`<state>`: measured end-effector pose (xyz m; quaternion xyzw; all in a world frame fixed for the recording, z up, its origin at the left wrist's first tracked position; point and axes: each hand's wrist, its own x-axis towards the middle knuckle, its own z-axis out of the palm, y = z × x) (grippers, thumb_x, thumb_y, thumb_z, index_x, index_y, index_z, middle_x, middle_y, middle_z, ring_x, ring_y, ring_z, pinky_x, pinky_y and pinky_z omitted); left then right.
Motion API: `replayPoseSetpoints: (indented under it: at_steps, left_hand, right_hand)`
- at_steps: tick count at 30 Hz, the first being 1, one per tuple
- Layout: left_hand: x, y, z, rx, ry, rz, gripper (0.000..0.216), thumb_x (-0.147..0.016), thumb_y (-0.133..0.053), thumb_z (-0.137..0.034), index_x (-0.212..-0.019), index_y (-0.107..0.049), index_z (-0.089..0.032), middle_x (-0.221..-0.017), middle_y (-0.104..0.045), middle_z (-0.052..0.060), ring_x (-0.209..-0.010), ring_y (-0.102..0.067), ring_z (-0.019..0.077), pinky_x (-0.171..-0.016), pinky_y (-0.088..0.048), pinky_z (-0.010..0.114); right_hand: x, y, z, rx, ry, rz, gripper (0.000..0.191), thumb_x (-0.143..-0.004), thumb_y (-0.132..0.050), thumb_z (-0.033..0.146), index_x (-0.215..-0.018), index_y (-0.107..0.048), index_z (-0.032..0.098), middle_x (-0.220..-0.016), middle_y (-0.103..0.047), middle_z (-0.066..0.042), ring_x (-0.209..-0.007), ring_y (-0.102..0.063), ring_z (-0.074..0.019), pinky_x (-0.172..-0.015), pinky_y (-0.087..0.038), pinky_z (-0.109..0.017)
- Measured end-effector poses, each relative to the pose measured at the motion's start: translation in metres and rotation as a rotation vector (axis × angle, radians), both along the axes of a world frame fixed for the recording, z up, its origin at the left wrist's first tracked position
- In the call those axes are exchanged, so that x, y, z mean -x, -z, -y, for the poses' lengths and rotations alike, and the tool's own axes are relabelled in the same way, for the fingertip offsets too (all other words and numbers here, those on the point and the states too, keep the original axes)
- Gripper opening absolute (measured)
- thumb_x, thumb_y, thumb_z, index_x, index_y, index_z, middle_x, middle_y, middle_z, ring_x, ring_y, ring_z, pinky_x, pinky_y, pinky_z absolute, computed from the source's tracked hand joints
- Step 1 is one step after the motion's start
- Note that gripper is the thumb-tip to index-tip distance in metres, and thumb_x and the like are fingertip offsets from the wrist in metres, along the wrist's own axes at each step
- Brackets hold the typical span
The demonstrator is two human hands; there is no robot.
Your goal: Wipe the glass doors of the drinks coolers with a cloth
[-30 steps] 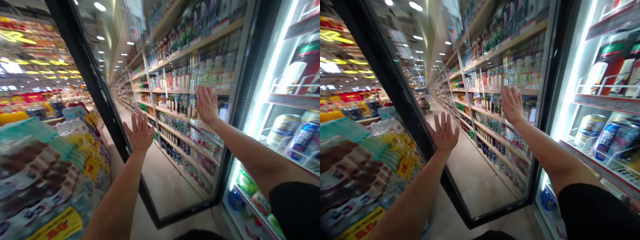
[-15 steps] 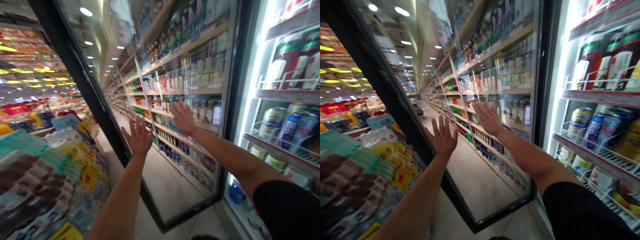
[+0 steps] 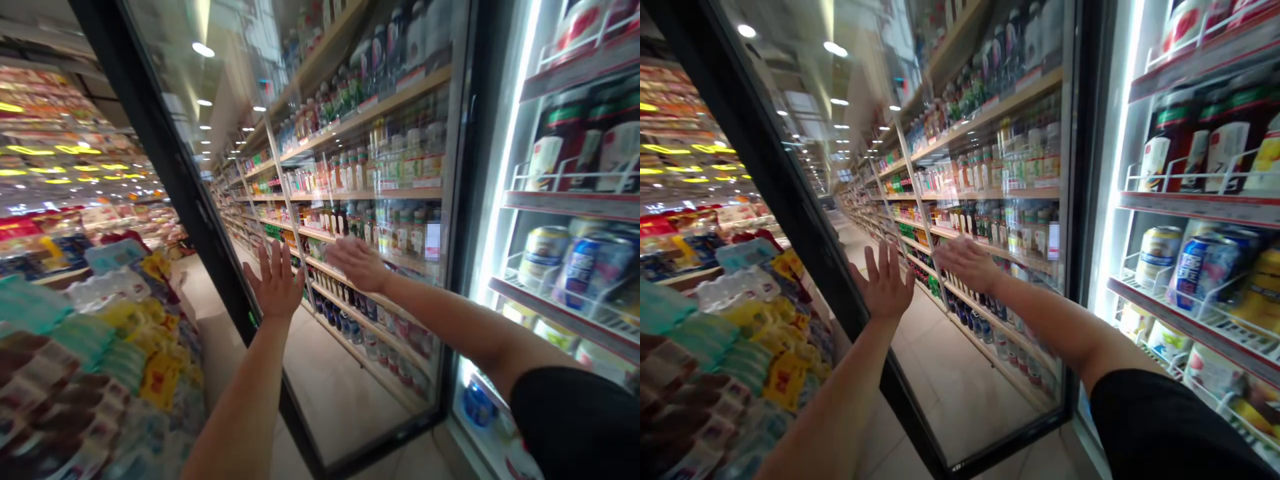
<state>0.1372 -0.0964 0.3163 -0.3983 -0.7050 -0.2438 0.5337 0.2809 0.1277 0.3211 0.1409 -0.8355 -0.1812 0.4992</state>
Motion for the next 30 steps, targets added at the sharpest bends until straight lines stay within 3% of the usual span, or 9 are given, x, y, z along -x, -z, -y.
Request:
replayPoseSetpoints:
  at_steps: [3,9,11,14,16,18,23,26,30]
  left_hand:
    - [0.006,0.001,-0.002,-0.008,0.004,-0.019,0.065,-0.100,-0.049,-0.048,-0.157,-0.037,-0.018,-0.161,-0.038,0.015,-0.156,-0.019,0.0338,-0.126,-0.001,0.064]
    - [0.021,0.004,-0.008,-0.031,-0.016,-0.169,0.069,-0.100,-0.053,-0.043,-0.160,-0.030,-0.019,-0.159,-0.040,0.017,-0.156,-0.020,0.0323,-0.127,-0.001,0.061]
    - [0.026,0.005,-0.010,-0.043,0.001,-0.214,0.073,-0.099,-0.056,-0.041,-0.161,-0.026,-0.017,-0.159,-0.040,0.019,-0.156,-0.019,0.0325,-0.127,-0.002,0.061]
    - [0.032,0.006,-0.011,-0.077,0.039,-0.287,0.078,-0.099,-0.057,-0.037,-0.162,-0.018,-0.012,-0.161,-0.033,0.025,-0.155,-0.020,0.0326,-0.127,-0.008,0.061]
    - [0.034,0.007,-0.012,-0.082,0.046,-0.289,0.076,-0.100,-0.054,-0.035,-0.162,-0.017,-0.011,-0.162,-0.031,0.025,-0.156,-0.019,0.0320,-0.127,-0.009,0.060]
    - [0.034,0.007,-0.013,-0.073,0.035,-0.253,0.073,-0.101,-0.051,-0.035,-0.163,-0.018,-0.013,-0.161,-0.034,0.023,-0.156,-0.019,0.0313,-0.127,-0.007,0.060]
    - [0.032,0.005,-0.015,-0.065,-0.002,-0.222,0.075,-0.100,-0.053,-0.036,-0.163,-0.019,-0.015,-0.160,-0.039,0.021,-0.156,-0.021,0.0321,-0.127,-0.007,0.059]
    - [0.033,0.005,-0.015,-0.067,0.019,-0.204,0.073,-0.100,-0.052,-0.037,-0.163,-0.020,-0.015,-0.160,-0.038,0.021,-0.155,-0.023,0.0332,-0.126,-0.009,0.060]
    - [0.037,0.005,-0.017,-0.074,0.043,-0.178,0.072,-0.101,-0.051,-0.038,-0.163,-0.021,-0.017,-0.161,-0.036,0.020,-0.155,-0.023,0.0334,-0.126,-0.008,0.060]
  right_hand:
    - [0.002,-0.004,-0.005,-0.205,-0.076,0.100,0.068,-0.096,-0.046,0.018,-0.160,-0.031,0.037,-0.158,-0.047,0.008,-0.151,-0.037,-0.0132,-0.130,-0.021,-0.036]
    - [0.026,-0.088,0.005,0.256,0.198,-0.309,0.060,-0.101,-0.038,0.018,-0.160,-0.032,0.022,-0.166,-0.034,-0.004,-0.158,-0.020,-0.0250,-0.129,-0.014,-0.053]
    - [0.037,-0.080,0.020,0.242,0.189,-0.266,0.060,-0.101,-0.037,0.018,-0.161,-0.031,0.023,-0.167,-0.033,-0.004,-0.158,-0.020,-0.0250,-0.129,-0.015,-0.054]
    - [0.046,-0.053,0.035,-0.035,0.058,-0.028,0.062,-0.101,-0.039,0.018,-0.161,-0.028,0.028,-0.166,-0.035,0.003,-0.157,-0.023,-0.0183,-0.131,-0.018,-0.047]
    - [0.045,-0.054,0.033,-0.172,0.006,0.082,0.062,-0.101,-0.039,0.018,-0.161,-0.028,0.031,-0.166,-0.035,0.006,-0.156,-0.025,-0.0155,-0.131,-0.019,-0.045]
    - [0.041,-0.080,0.020,-0.144,0.034,0.060,0.062,-0.101,-0.037,0.016,-0.161,-0.028,0.031,-0.166,-0.034,0.006,-0.157,-0.024,-0.0171,-0.131,-0.019,-0.048]
    - [0.044,-0.161,0.000,0.235,0.129,-0.280,0.069,-0.098,-0.036,0.011,-0.164,-0.019,0.024,-0.170,-0.027,-0.005,-0.159,-0.015,-0.0300,-0.127,-0.013,-0.066]
    - [0.055,-0.146,0.021,0.223,0.141,-0.245,0.075,-0.097,-0.039,0.012,-0.165,-0.010,0.024,-0.170,-0.024,-0.006,-0.159,-0.012,-0.0313,-0.126,-0.014,-0.069]
    - [0.062,-0.117,0.044,-0.138,0.089,0.077,0.075,-0.096,-0.043,0.013,-0.163,-0.017,0.031,-0.170,-0.025,0.005,-0.159,-0.017,-0.0188,-0.132,-0.015,-0.052]
